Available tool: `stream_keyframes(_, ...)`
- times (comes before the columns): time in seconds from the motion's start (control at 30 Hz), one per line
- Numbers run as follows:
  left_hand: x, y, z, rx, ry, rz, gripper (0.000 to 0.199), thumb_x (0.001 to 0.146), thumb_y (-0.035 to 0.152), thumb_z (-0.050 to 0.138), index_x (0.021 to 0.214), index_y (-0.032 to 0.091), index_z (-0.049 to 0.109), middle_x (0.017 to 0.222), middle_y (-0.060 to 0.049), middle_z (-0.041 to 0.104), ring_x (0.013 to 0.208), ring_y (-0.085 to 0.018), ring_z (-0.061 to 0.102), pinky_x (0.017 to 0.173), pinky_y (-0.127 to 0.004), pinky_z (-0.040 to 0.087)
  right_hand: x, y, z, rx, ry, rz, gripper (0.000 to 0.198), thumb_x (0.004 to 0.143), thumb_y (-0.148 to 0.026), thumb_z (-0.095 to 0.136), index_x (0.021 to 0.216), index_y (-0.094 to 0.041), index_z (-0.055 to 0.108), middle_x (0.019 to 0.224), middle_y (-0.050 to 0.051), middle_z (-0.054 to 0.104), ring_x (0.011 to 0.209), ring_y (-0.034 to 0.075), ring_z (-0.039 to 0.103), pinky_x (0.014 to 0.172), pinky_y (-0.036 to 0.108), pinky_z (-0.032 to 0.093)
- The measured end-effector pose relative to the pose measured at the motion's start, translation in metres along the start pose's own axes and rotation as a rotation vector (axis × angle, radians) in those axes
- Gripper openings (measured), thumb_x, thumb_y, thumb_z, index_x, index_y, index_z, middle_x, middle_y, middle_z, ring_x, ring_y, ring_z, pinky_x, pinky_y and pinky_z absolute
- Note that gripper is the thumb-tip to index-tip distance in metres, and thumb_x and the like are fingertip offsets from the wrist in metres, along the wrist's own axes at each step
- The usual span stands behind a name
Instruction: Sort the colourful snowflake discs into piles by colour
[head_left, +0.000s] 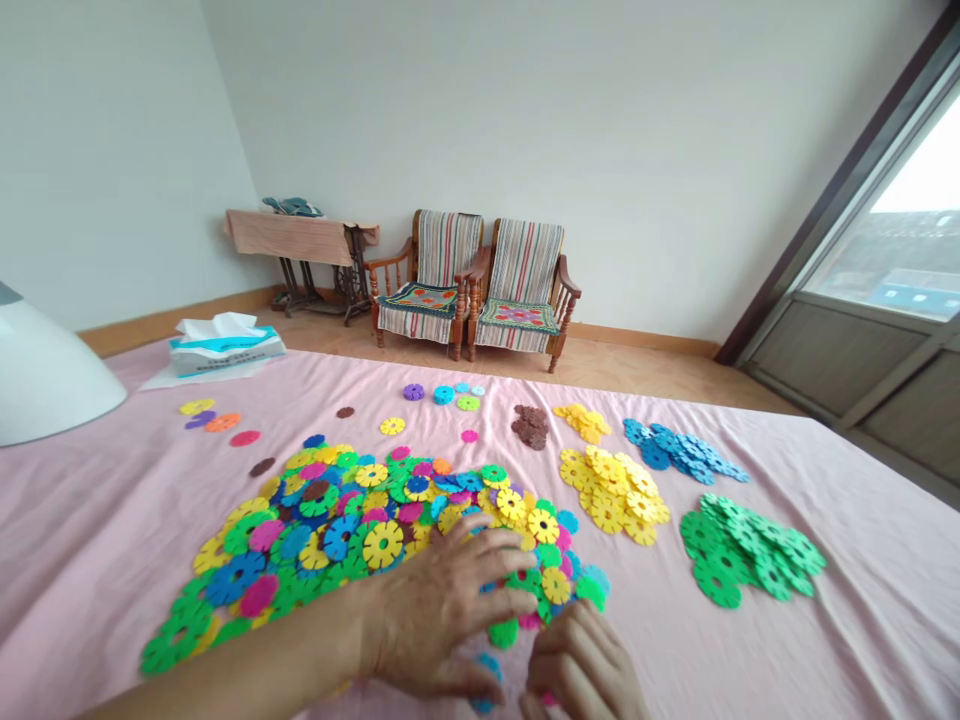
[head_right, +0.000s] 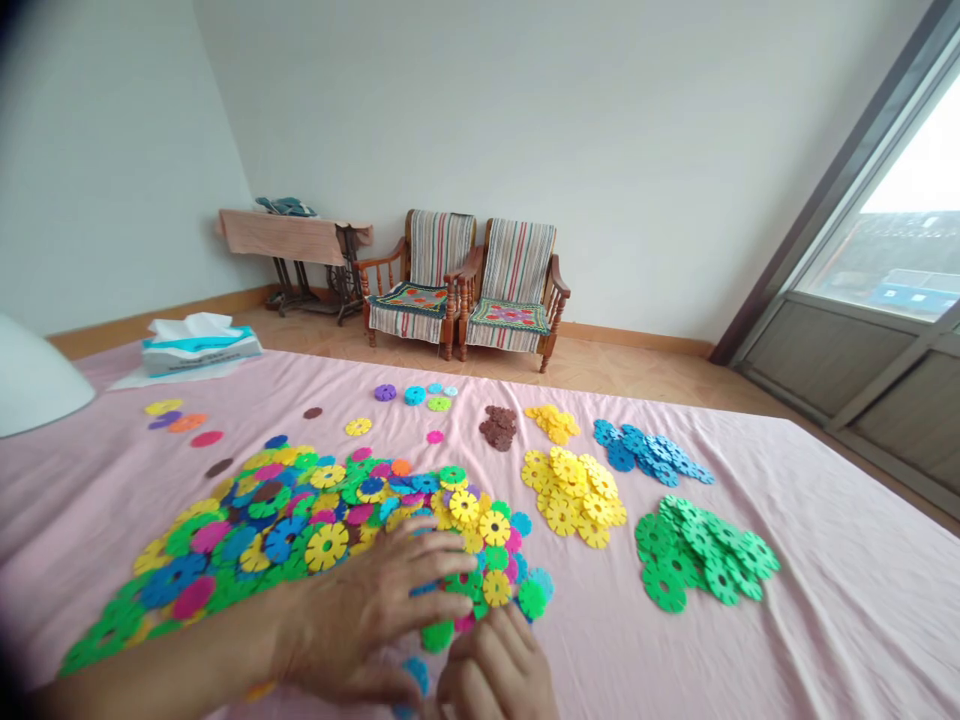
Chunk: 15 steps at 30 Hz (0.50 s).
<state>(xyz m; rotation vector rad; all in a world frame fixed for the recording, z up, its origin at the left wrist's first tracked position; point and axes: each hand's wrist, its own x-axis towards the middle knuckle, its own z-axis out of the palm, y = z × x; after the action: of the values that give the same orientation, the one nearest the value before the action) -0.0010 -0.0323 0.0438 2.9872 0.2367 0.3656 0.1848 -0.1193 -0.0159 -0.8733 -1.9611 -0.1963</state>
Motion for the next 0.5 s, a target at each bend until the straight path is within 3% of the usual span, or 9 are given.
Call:
stream_keyframes(0.1,0.004,0.011,0.008,-0.011,-0.067,0.066,0.053,0.084,0.046,0.055,0.131,0.026,0.042,0.141,-0.006,0.043,0.131,-0.025,0.034,0.109,-0.043,0.028,0.006,0.01,-0.017,0.039,0.012,0.268,0.01,0.088,-0.015,0.045,0.086,-0.021,0.052,0.072,0.003,0.058,0.066,0.017,0.057,0.06,0.031,0.046)
stream_keyframes(0.23,0.003,0.001,0.02,0.113,-0.025,-0.073,0.038,0.093,0.033,0.045,0.13,0.026,0.044,0.144,-0.007,0.039,0.133,-0.025,0.032,0.108,-0.046,0.027,0.004,0.035,-0.021,-0.117,-0.035,0.553,0.018,0.09,-0.026,0.047,0.106,-0.022,0.054,0.101,0.009,0.061,0.097,0.024,0.057,0.081,0.04,0.049)
stream_keyframes(0.37,-0.005,-0.015,0.023,0.23,0.042,-0.201,0.035,0.094,0.018,0.043,0.127,0.027,0.048,0.134,-0.006,0.05,0.129,-0.025,0.037,0.106,-0.048,0.029,-0.006,0.053,-0.007,-0.199,-0.212,0.628,0.047,0.09,-0.038,0.049,0.133,-0.021,0.041,0.134,0.013,0.048,0.125,0.029,0.043,0.1,0.053,0.039)
stream_keyframes(0.5,-0.015,-0.021,0.022,0.278,0.123,-0.266,0.035,0.09,0.012,0.048,0.122,0.026,0.052,0.127,-0.004,0.055,0.125,-0.023,0.042,0.105,-0.047,0.032,-0.009,0.051,0.008,-0.162,-0.348,0.621,0.056,0.091,-0.039,0.046,0.141,-0.018,0.033,0.145,0.013,0.038,0.135,0.03,0.03,0.106,0.052,0.035)
